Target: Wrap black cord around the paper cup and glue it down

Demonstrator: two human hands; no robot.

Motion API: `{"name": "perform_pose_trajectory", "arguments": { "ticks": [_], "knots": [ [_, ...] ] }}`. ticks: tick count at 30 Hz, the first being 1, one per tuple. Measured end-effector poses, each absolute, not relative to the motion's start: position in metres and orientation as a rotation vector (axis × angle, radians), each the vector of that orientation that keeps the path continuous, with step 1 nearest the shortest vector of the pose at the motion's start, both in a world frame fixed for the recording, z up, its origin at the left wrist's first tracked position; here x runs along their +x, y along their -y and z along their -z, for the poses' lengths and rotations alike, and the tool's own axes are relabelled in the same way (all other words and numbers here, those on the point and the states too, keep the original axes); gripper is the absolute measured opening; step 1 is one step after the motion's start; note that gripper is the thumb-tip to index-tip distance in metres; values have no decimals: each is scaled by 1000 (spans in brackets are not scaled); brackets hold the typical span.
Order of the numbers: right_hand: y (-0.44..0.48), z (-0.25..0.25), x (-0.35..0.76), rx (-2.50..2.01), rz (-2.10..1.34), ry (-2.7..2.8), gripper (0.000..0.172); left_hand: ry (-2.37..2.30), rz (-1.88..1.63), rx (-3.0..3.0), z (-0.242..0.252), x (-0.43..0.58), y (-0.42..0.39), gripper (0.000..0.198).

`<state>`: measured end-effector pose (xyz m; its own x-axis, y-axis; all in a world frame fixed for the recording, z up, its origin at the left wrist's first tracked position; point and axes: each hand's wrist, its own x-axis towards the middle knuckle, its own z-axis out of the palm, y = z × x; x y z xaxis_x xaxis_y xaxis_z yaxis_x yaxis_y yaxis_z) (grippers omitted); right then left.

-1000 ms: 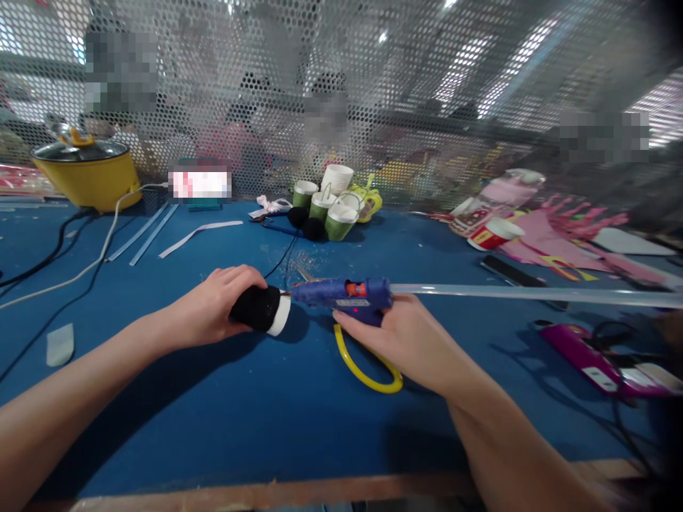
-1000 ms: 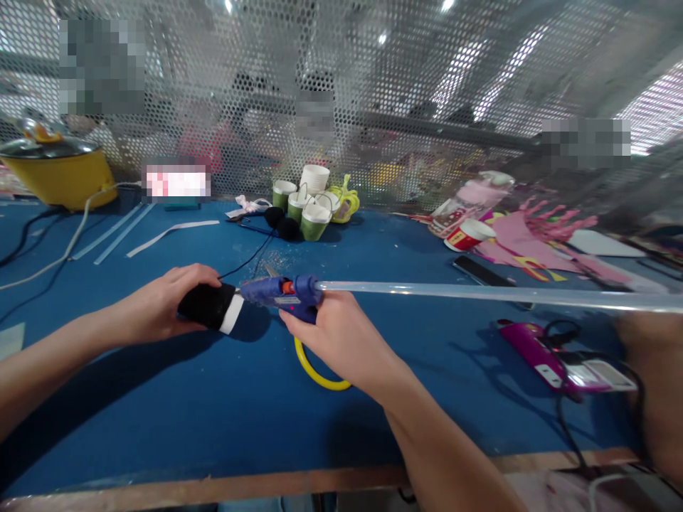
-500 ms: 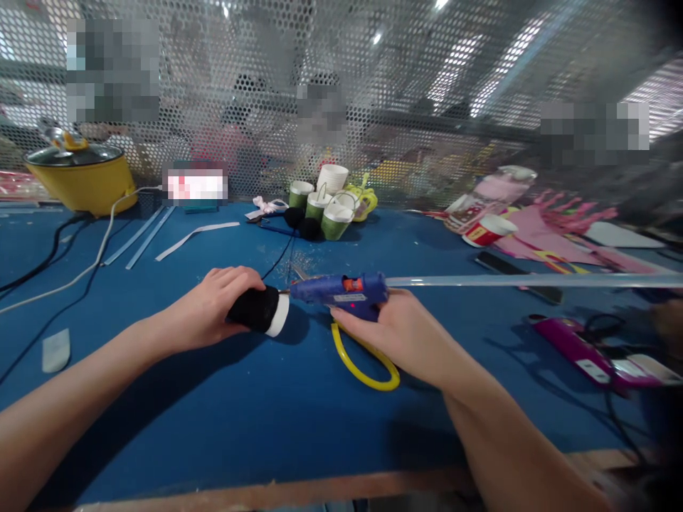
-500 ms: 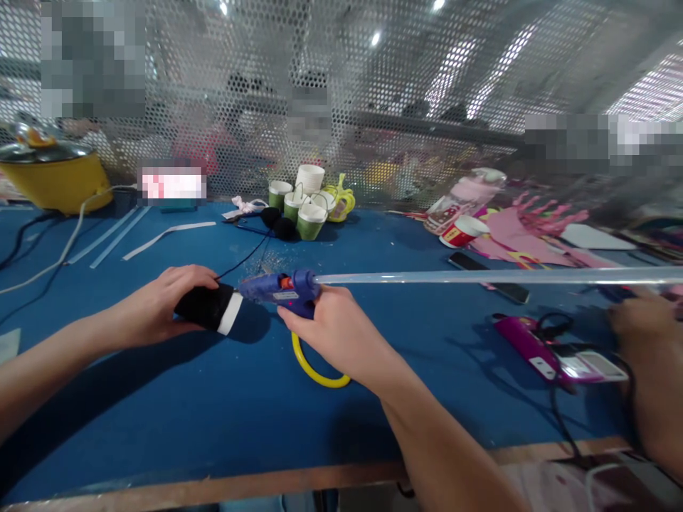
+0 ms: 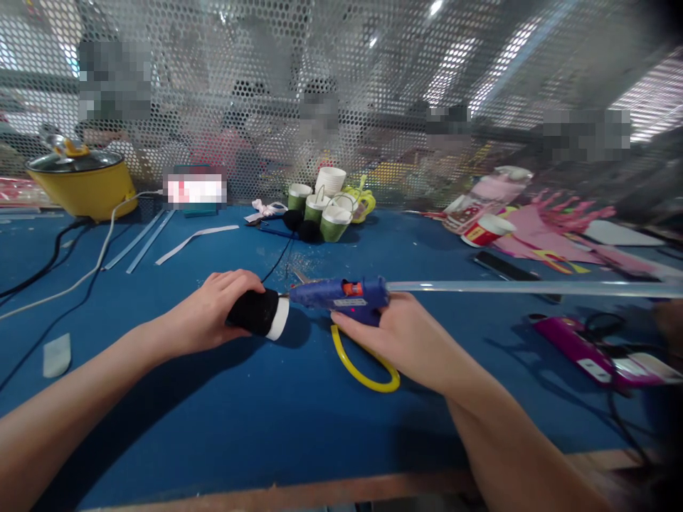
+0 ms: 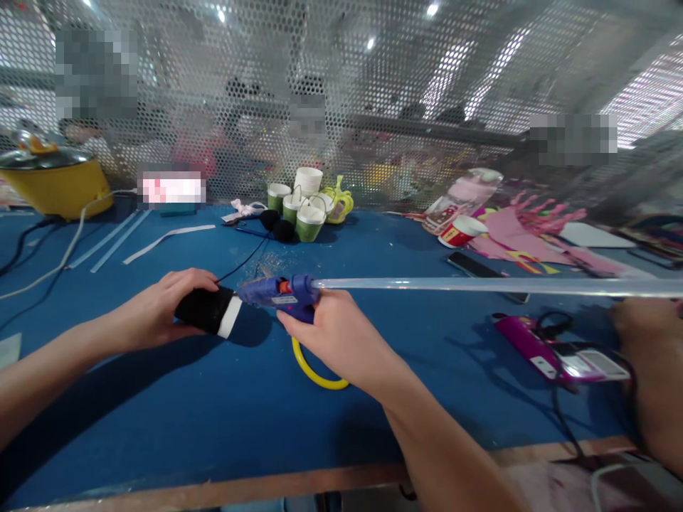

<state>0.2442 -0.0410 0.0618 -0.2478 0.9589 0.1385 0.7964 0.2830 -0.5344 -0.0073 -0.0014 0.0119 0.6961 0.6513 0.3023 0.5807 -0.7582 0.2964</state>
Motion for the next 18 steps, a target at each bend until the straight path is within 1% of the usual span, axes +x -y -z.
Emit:
{"name": "perform_pose_trajectory", "arguments": {
  "ticks": [5,9,18],
  "knots": [
    [46,-63,244,-1548,-509,2160,26,-1072,-541,2612,-12,-7,1,46],
    [47,-62,245,-1544,-494,2177,23,-1108,-508,2513,-16,-7,1,47],
    [48,-58,247,-1571,-437,2248,27,-1177,-491,2420,-18,-6,0,50]
  ]
}}
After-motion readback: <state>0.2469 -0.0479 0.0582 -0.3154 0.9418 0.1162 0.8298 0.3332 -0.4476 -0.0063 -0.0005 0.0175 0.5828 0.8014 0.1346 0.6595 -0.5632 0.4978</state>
